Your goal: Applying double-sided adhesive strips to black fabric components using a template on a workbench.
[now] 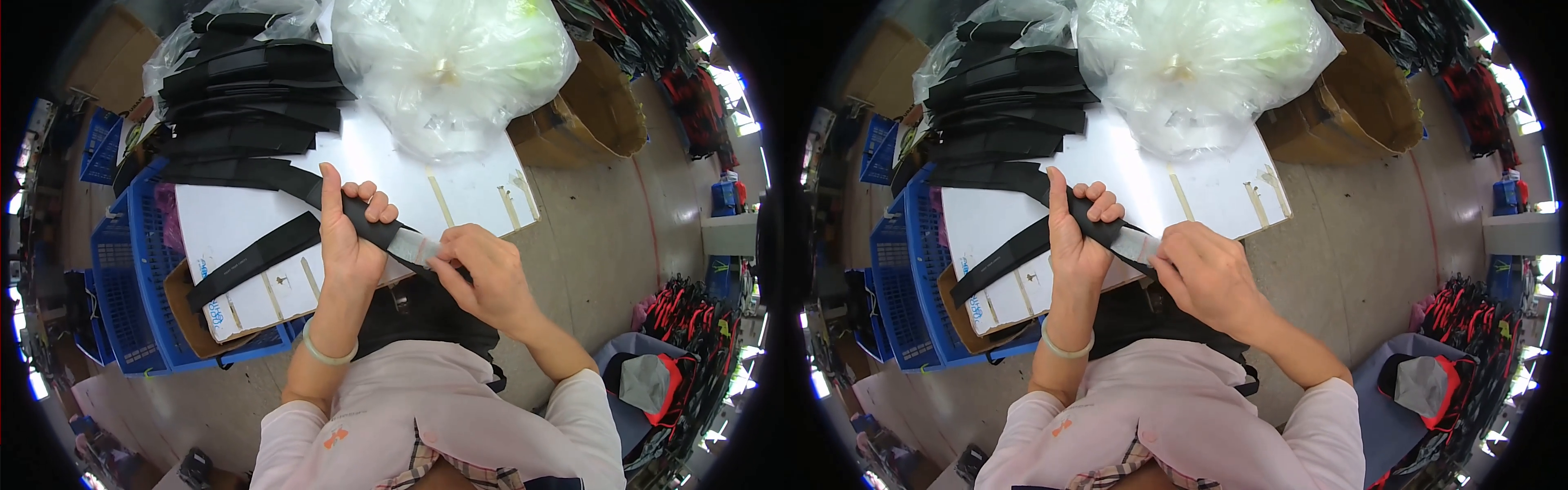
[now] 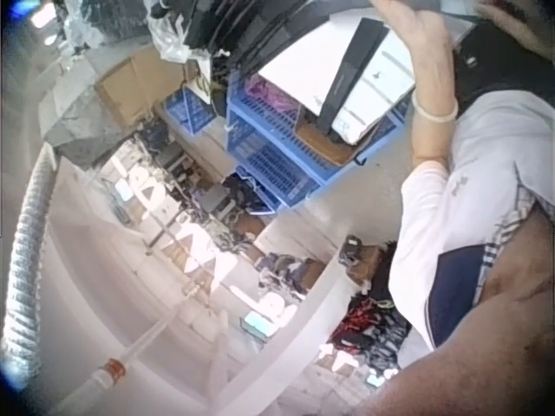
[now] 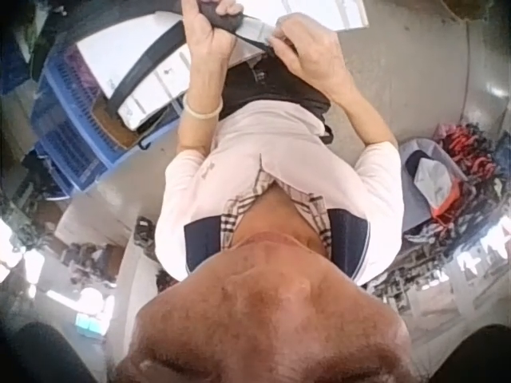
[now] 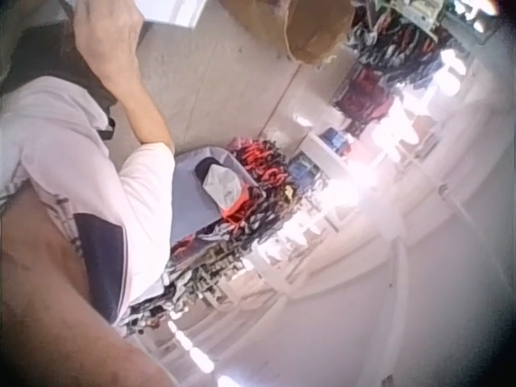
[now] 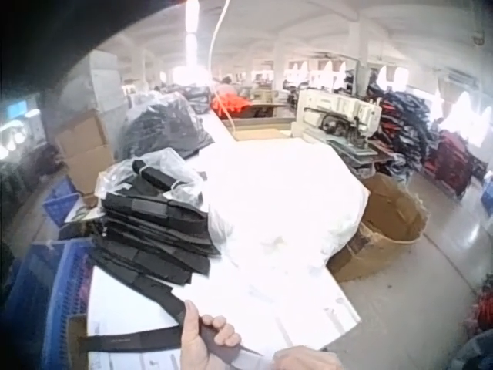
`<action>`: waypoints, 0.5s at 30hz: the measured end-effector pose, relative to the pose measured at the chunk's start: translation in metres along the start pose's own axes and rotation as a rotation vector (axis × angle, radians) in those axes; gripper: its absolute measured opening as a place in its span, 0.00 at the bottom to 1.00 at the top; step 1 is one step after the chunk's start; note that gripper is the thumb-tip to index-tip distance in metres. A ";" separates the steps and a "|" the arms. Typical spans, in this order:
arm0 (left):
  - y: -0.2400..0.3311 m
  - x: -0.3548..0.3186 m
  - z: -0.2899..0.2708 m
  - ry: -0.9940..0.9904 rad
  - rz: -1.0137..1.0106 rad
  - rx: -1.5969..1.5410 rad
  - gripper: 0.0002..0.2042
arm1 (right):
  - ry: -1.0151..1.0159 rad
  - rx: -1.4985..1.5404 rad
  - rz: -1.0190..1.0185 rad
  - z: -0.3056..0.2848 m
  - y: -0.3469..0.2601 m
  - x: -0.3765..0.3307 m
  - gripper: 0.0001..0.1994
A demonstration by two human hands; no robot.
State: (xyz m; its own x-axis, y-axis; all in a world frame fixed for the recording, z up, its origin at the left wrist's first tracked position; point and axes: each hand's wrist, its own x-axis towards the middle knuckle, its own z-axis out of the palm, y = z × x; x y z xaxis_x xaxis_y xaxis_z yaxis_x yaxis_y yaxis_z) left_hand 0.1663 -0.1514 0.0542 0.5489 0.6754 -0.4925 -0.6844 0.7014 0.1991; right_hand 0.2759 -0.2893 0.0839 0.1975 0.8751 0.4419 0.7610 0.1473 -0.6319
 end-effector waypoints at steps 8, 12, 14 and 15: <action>0.003 0.005 -0.007 0.005 -0.044 -0.019 0.21 | -0.054 0.170 0.014 0.019 0.007 0.015 0.10; 0.014 0.007 -0.004 -0.012 -0.030 -0.084 0.21 | -0.151 -0.104 -0.127 0.007 0.001 0.018 0.18; 0.013 0.007 -0.003 -0.021 -0.039 -0.104 0.21 | -0.176 -0.117 -0.116 0.012 0.003 0.016 0.20; 0.010 0.006 -0.002 -0.023 -0.067 -0.090 0.21 | -0.197 -0.127 -0.106 0.015 0.004 0.015 0.23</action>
State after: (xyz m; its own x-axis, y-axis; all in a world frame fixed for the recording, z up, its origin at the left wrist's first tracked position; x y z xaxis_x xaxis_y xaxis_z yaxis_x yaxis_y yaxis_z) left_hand 0.1621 -0.1409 0.0519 0.6052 0.6333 -0.4823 -0.6853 0.7228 0.0892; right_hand 0.2728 -0.2683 0.0779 -0.0023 0.9328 0.3605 0.8451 0.1945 -0.4980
